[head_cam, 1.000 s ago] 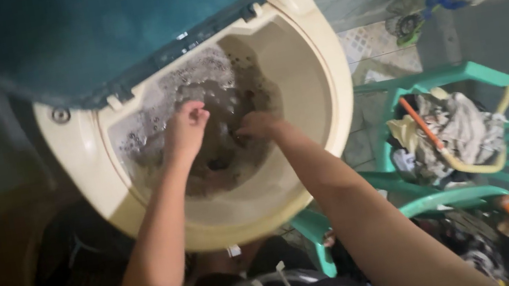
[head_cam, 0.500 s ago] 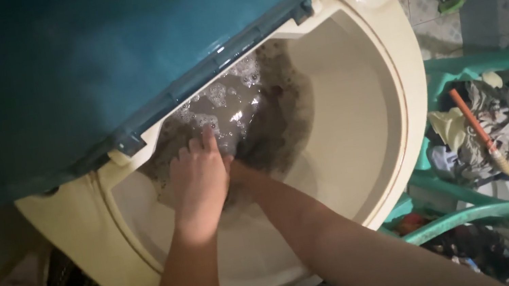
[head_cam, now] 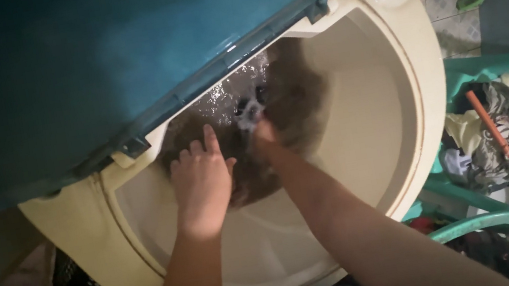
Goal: Washing and sorting clothes using a small top-load washing machine in a bathroom.
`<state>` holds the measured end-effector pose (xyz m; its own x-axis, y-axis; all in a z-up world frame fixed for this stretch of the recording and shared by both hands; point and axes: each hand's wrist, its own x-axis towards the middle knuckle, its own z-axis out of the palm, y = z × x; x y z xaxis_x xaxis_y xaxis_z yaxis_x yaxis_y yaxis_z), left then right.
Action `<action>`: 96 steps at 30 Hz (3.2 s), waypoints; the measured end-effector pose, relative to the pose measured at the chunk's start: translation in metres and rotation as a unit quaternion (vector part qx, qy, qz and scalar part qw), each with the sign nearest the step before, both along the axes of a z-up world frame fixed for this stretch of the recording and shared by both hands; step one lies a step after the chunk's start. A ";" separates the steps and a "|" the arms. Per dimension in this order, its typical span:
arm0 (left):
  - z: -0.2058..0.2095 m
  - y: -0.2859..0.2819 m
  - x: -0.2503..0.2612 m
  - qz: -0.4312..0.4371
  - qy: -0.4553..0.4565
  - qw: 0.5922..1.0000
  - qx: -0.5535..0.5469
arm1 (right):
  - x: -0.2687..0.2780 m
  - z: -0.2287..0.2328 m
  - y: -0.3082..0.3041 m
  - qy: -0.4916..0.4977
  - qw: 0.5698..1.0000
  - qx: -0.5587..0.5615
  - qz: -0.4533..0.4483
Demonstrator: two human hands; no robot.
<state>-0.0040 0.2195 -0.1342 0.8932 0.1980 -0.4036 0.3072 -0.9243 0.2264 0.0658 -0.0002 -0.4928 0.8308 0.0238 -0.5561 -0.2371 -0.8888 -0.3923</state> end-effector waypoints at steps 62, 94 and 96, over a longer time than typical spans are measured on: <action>0.155 -0.234 0.001 0.061 -0.130 0.761 -0.633 | -0.129 0.467 -0.233 0.013 0.799 0.506 -0.325; 0.036 -0.757 -0.174 -0.552 0.097 0.774 -0.295 | -0.397 0.452 -0.678 -0.040 0.934 -0.184 -0.305; 0.042 -0.728 -0.159 -0.508 0.091 0.795 -0.318 | -0.385 0.471 -0.660 -0.062 0.934 -0.226 -0.270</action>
